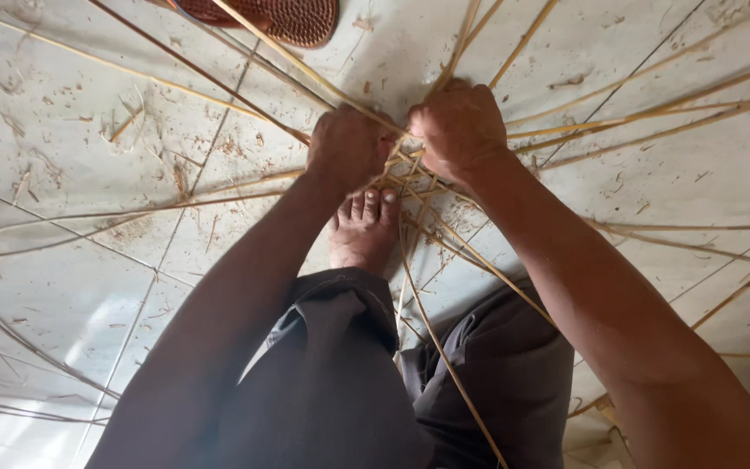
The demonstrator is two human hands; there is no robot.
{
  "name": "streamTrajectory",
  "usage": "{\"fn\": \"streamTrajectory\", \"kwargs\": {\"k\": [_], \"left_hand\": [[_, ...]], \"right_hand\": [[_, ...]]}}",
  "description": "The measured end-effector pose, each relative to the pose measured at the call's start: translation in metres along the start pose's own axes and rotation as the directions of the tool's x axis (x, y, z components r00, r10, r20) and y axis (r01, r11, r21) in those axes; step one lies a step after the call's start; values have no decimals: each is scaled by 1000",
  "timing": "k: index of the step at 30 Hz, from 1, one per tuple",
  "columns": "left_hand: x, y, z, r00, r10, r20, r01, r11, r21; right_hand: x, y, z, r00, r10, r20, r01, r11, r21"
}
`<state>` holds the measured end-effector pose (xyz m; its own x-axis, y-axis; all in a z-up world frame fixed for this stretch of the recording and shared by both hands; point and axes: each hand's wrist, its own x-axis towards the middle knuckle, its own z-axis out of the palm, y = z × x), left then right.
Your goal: The person sits on a tiled floor and weaves thin bamboo strips by hand to form a circular base. They interlace the strips in a radial pattern, occasionally adjusting the position of the work and adding new strips from a nearby pile.
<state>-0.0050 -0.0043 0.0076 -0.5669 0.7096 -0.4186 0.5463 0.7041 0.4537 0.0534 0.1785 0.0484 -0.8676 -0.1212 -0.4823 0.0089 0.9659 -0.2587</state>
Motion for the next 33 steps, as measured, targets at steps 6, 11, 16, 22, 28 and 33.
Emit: {"fn": "streamTrajectory", "kwargs": {"k": [6,11,16,22,28,33], "left_hand": [[-1,-14,16,994,64,87,-71,995,72],[10,-29,24,983,152,101,-162,982,95],[11,-31,34,973,230,-4,-230,971,72],[4,-51,70,978,210,-6,-210,976,-48],[-1,-21,12,994,-53,96,83,934,-347],[2,4,-10,974,-220,53,219,856,-469]], "right_hand": [[-25,-9,29,974,-22,-226,45,994,100],[-24,-10,36,930,16,-366,22,995,99],[-26,-10,44,905,10,-425,44,992,117],[-32,-4,58,869,-28,-493,94,990,110],[-33,-5,64,856,-4,-518,110,978,175],[-38,-9,52,845,-21,-534,132,976,170]]}}
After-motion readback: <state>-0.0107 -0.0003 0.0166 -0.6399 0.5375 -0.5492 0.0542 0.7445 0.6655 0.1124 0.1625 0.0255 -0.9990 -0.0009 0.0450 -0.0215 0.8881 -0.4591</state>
